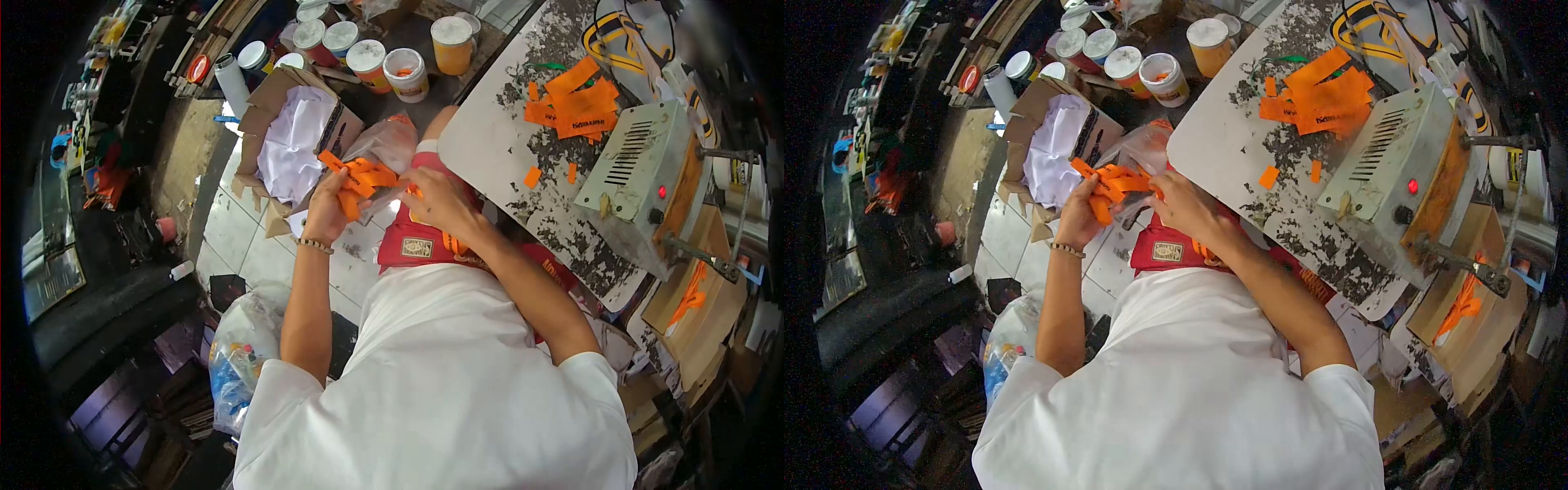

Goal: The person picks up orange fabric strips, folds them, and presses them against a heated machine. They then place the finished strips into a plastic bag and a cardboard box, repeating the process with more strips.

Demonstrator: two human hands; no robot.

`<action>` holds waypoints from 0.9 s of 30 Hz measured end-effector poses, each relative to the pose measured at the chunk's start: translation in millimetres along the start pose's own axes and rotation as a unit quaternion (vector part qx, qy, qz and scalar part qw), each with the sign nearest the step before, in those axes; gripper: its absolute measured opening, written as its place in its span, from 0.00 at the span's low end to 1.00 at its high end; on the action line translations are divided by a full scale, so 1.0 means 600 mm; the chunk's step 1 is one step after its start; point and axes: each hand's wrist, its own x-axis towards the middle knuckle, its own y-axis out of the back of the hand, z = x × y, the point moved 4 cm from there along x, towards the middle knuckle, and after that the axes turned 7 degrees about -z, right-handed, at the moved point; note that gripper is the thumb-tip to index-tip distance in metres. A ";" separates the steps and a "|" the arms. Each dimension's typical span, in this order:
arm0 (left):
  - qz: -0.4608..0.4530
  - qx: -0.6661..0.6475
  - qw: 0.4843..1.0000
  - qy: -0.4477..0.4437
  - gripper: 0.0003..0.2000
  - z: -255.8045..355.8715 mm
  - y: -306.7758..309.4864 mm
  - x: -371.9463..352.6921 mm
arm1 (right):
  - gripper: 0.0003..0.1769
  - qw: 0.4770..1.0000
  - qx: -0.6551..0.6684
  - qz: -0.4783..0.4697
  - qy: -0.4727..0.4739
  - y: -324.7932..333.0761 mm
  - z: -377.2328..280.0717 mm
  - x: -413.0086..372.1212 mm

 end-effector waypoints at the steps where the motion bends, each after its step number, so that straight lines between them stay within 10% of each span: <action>1: 0.035 -0.001 0.999 0.009 0.16 0.002 0.001 -0.004 | 0.22 1.000 0.024 0.008 0.007 0.000 0.003 0.000; 9: -0.076 0.036 0.996 0.028 0.18 0.033 -0.031 -0.029 | 0.24 0.984 0.120 0.097 0.092 0.020 -0.052 0.022; 21: -0.034 0.108 0.994 0.011 0.19 0.078 -0.026 -0.045 | 0.14 0.970 0.231 -0.055 -0.048 0.003 -0.011 0.025; 27: -0.069 0.061 0.996 0.022 0.20 0.078 -0.054 -0.046 | 0.17 0.857 0.488 -0.077 -0.150 0.025 -0.020 -0.010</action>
